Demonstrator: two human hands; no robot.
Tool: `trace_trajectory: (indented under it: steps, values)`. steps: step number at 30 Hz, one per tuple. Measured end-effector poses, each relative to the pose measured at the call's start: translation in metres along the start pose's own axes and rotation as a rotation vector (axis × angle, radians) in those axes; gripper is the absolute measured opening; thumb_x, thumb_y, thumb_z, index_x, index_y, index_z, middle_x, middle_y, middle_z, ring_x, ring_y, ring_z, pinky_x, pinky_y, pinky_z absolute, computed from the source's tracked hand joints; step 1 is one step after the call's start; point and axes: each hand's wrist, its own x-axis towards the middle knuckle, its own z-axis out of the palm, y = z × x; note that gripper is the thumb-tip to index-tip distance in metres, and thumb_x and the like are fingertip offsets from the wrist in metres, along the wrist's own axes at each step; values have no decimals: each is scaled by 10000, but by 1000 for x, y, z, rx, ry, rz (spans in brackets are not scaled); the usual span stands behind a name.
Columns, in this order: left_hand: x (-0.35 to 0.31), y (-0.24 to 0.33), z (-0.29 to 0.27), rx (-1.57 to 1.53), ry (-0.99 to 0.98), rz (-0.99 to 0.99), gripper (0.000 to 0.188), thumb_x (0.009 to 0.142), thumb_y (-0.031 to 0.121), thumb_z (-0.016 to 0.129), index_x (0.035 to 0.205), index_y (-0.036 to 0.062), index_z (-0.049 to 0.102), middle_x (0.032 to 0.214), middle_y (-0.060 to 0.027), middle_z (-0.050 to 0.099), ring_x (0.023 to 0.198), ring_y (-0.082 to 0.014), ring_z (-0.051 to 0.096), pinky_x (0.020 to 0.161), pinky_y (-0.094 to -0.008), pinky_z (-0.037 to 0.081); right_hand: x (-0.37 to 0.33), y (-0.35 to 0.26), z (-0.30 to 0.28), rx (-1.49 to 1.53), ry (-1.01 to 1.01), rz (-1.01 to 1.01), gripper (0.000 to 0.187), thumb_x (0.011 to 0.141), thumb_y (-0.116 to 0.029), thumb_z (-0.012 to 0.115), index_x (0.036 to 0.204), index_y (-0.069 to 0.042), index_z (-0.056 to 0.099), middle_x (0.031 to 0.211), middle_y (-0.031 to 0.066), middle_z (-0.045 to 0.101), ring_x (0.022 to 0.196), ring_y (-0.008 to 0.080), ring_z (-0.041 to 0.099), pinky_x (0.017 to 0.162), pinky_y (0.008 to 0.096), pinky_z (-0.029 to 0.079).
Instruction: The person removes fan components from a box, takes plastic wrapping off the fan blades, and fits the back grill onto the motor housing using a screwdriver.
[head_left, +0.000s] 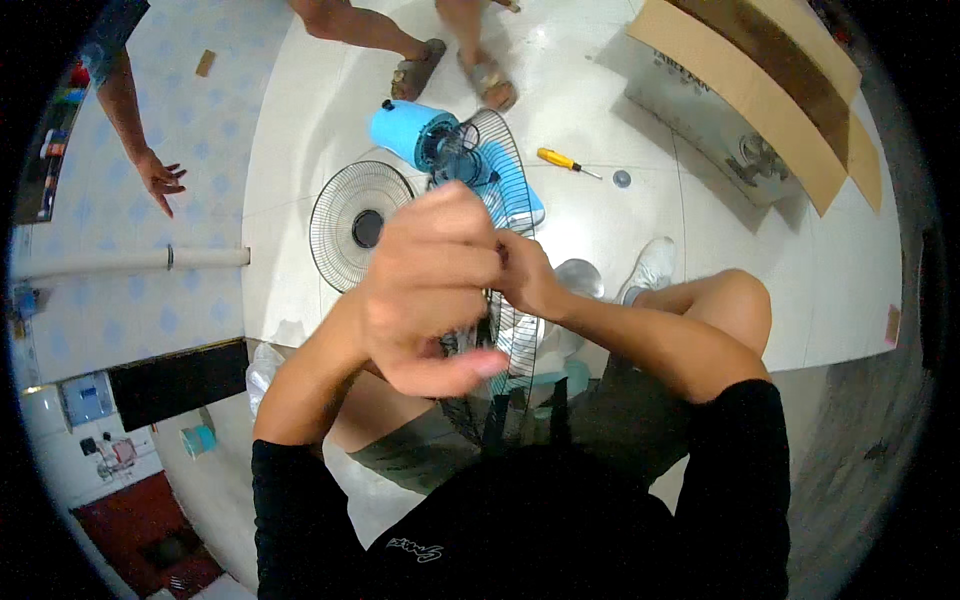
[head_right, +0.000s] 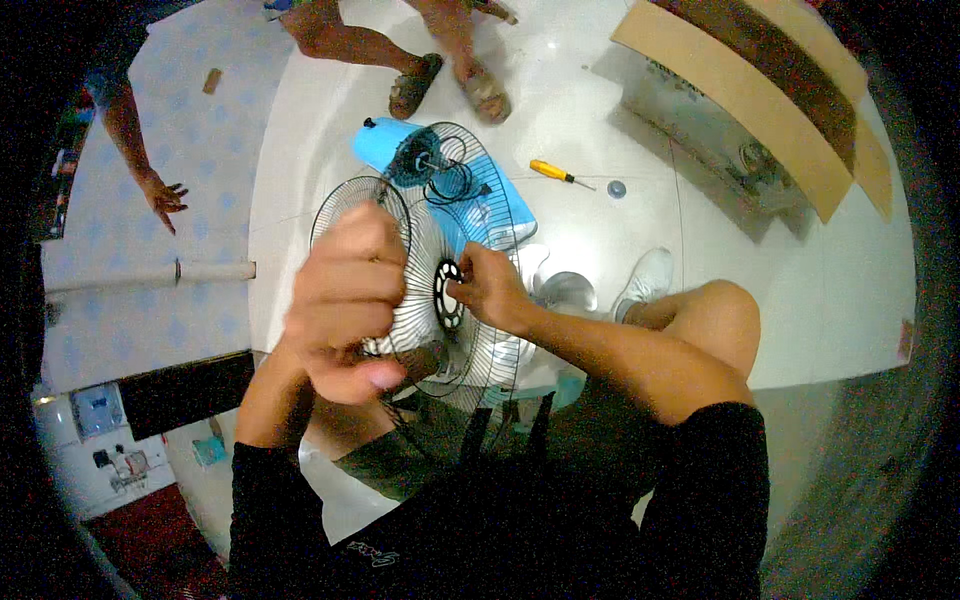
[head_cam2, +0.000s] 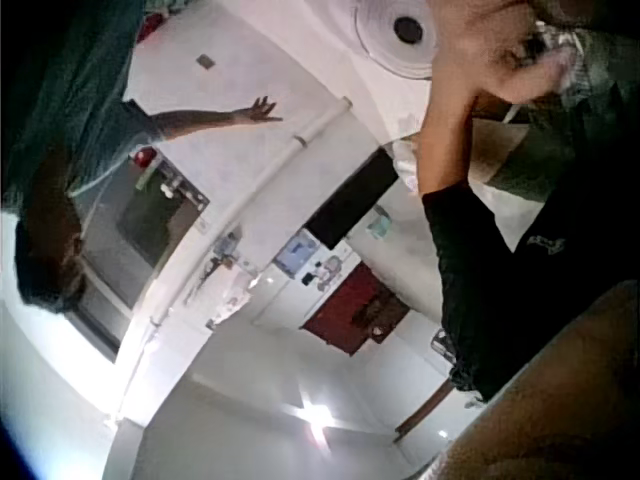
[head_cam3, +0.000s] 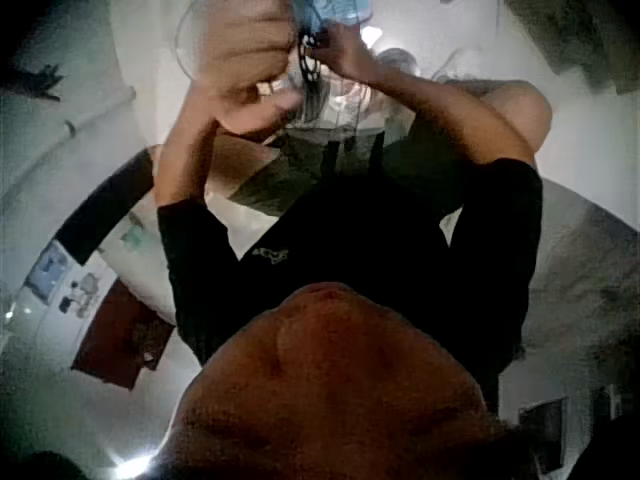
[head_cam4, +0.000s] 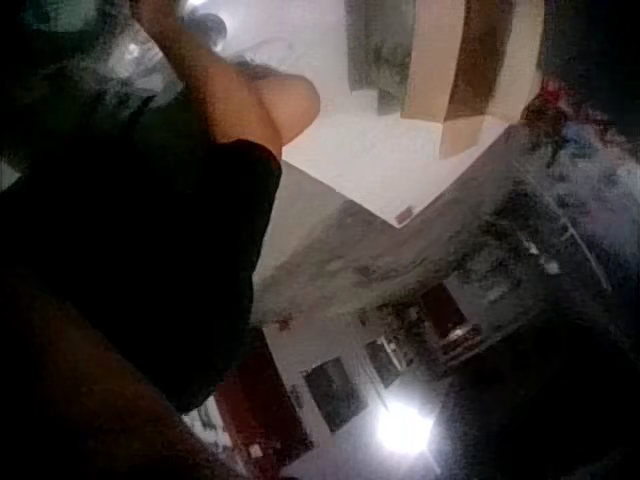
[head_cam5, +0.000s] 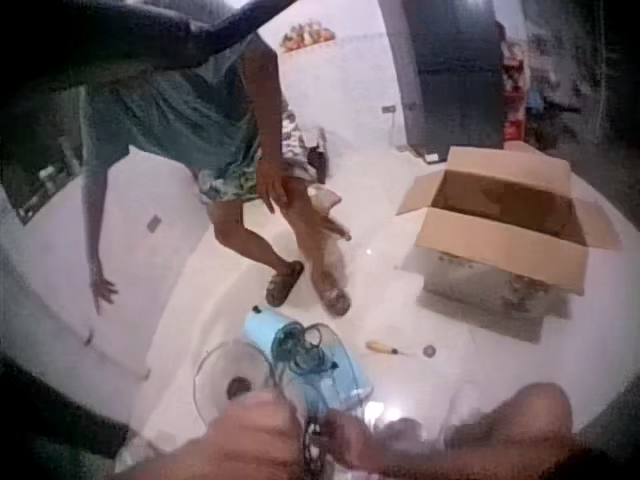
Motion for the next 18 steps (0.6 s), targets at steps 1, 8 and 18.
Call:
trace_trajectory:
  steps: [1, 8, 18]
  values:
    - [-3, 5, 3, 55, 0, -20, 381, 719, 335, 736, 621, 38, 517, 774, -129, 567, 741, -319, 557, 676, -437, 406, 4, 11, 2, -23, 43, -76, 323, 776, -185, 823, 908, 12, 603, 766, 177, 641, 712, 282, 640, 647, 395, 500]
    - [-34, 7, 19, 98, 135, -352, 928, 752, 515, 787, 1492, 42, 485, 1564, -276, 336, 1370, -444, 406, 1112, -560, 325, 44, 135, -18, -75, 217, -319, 248, 834, -176, 785, 898, -34, 593, 836, 116, 668, 778, 271, 655, 676, 379, 534]
    - [-122, -28, 77, 2, 263, -647, 902, 778, 102, 711, 1562, -33, 285, 1531, -330, 391, 1374, -446, 477, 1130, -450, 423, 88, 158, -63, 210, 428, 88, 247, 914, -71, 664, 1122, -74, 531, 954, 38, 649, 885, 166, 637, 674, 283, 570]
